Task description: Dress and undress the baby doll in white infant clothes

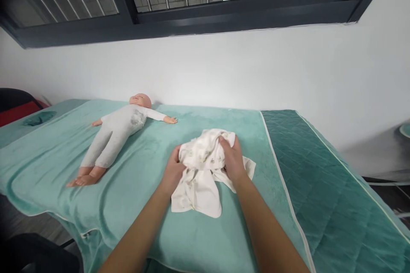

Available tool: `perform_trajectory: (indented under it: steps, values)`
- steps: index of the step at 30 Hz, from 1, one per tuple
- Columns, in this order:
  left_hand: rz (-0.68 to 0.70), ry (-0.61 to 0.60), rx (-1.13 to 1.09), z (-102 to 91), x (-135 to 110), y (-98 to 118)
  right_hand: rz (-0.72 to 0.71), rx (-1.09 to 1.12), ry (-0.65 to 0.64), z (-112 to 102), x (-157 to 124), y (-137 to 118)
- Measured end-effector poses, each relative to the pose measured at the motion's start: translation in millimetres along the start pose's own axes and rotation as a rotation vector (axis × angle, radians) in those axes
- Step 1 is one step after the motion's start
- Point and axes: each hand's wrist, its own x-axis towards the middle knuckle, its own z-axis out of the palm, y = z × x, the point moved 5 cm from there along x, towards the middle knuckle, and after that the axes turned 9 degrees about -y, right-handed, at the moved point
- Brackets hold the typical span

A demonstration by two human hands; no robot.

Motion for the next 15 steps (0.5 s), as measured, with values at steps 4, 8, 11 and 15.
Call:
perform_trajectory:
  steps: [4, 8, 11, 15]
  values:
    - [0.030, -0.086, 0.171, 14.9, -2.7, -1.2, -0.002, -0.216, -0.389, 33.9, -15.6, -4.0]
    - [0.140, -0.021, 0.239, 15.0, -2.6, -1.3, -0.056, -0.431, -0.501, 56.1, -28.9, -11.6]
    - [0.147, -0.047, 0.280, 15.8, -0.2, -4.4, -0.081, -0.422, -0.347, 55.6, -30.0, -11.6]
    - [0.079, -0.078, 0.256, 12.6, 0.6, -8.6, -0.096, -0.327, -0.161, 38.2, -34.4, -9.1]
